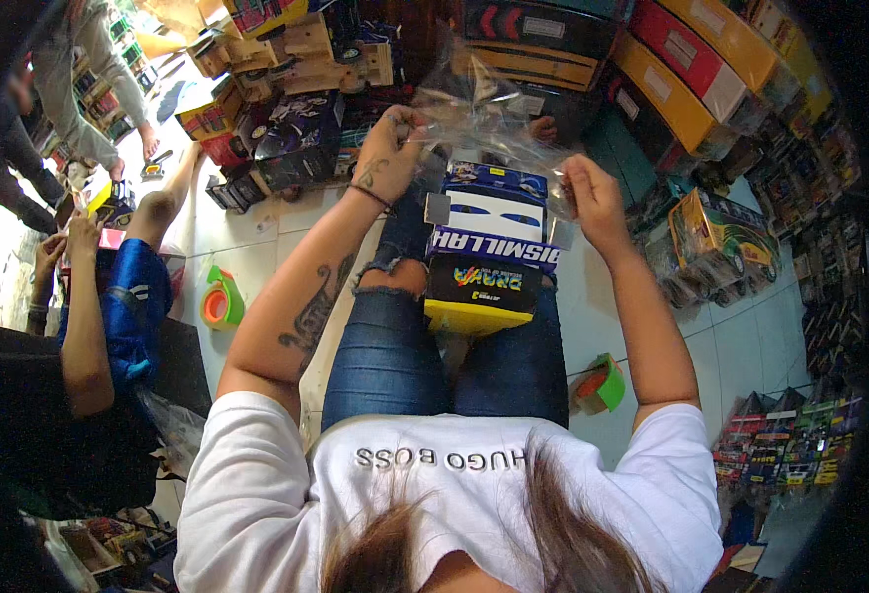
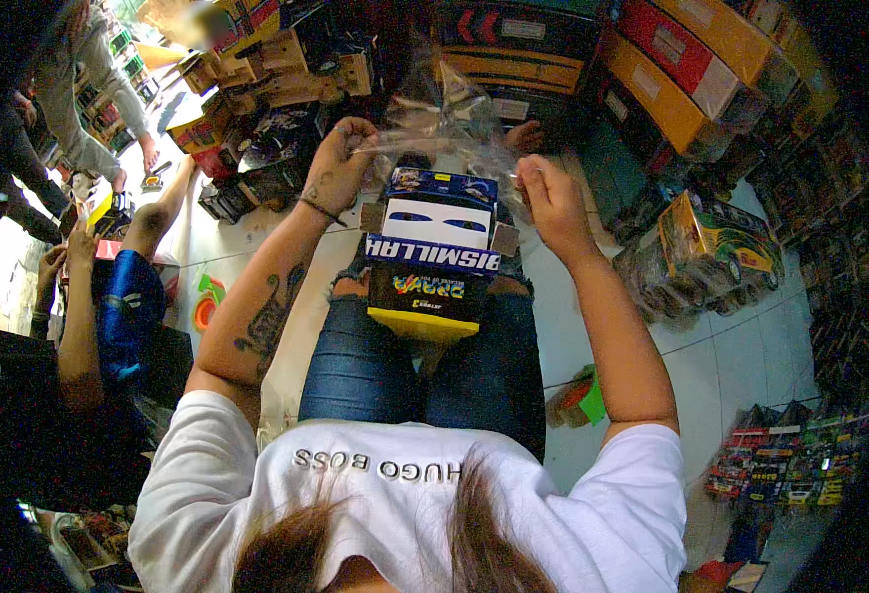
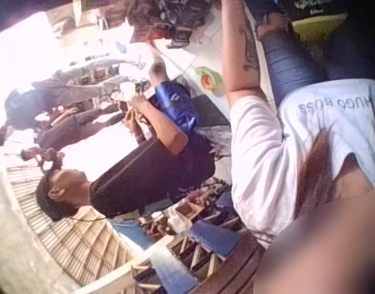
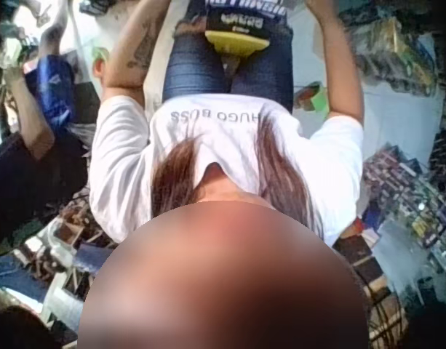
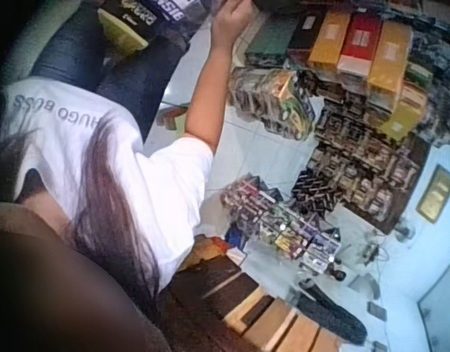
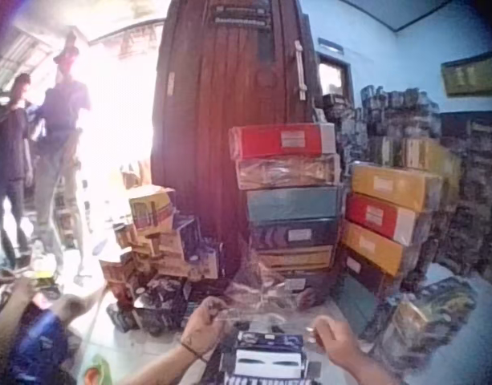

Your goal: The person sits on the floor and wraps several toy boxes in clear plastic bags using a handheld tape dispenser. They place each box into a bag, seal the opening with tape, and set the wrapped item aside.

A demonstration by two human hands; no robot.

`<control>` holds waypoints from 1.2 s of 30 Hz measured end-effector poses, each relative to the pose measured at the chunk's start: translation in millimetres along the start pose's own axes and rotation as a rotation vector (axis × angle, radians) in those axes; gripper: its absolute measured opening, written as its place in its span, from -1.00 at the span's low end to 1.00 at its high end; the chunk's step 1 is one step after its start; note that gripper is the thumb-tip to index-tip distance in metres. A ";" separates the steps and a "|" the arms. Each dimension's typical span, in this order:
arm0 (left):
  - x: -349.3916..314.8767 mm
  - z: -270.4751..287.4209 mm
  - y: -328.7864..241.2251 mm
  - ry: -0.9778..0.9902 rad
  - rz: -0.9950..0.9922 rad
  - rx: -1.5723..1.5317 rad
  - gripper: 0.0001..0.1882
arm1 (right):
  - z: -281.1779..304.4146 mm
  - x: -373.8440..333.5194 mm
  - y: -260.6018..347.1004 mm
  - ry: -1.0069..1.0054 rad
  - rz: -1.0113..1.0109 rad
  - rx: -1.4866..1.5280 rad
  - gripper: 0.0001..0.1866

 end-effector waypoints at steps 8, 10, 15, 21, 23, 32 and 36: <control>-128.6 13.6 -81.6 -0.177 -0.476 0.203 -0.87 | -13.1 -127.8 107.8 -0.188 0.503 -0.420 -0.89; -135.9 19.0 -70.7 -0.260 -0.334 0.094 -0.88 | -19.1 -139.1 119.8 -0.172 0.514 -0.304 -0.93; -114.6 18.5 -100.2 -0.170 -0.455 0.207 -0.88 | -4.3 -110.3 135.7 -0.258 0.254 -0.333 -0.86; -93.4 43.3 -81.9 -0.325 -0.242 0.001 -0.87 | 1.7 -90.1 142.2 -0.319 0.313 -0.316 -0.93; -127.1 41.5 -90.1 -0.394 -0.496 0.006 -0.86 | -0.6 -113.0 146.8 -0.329 0.487 -0.362 -0.97; -248.8 -3.9 -28.3 0.130 -0.895 0.716 -0.78 | -107.0 -231.5 73.9 0.432 0.659 -0.658 -0.78; -217.7 -18.7 17.7 0.427 -0.394 0.515 -0.84 | -115.9 -206.7 -15.2 0.476 0.166 -0.279 -0.76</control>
Point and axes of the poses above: each hand's wrist, its own x-axis towards the middle knuckle, its own z-axis out of the back of the hand, y = z × x, the point moved 9 cm from there along x, towards the middle knuckle, and after that the axes turned 4 degrees about y, right-handed, at the moved point
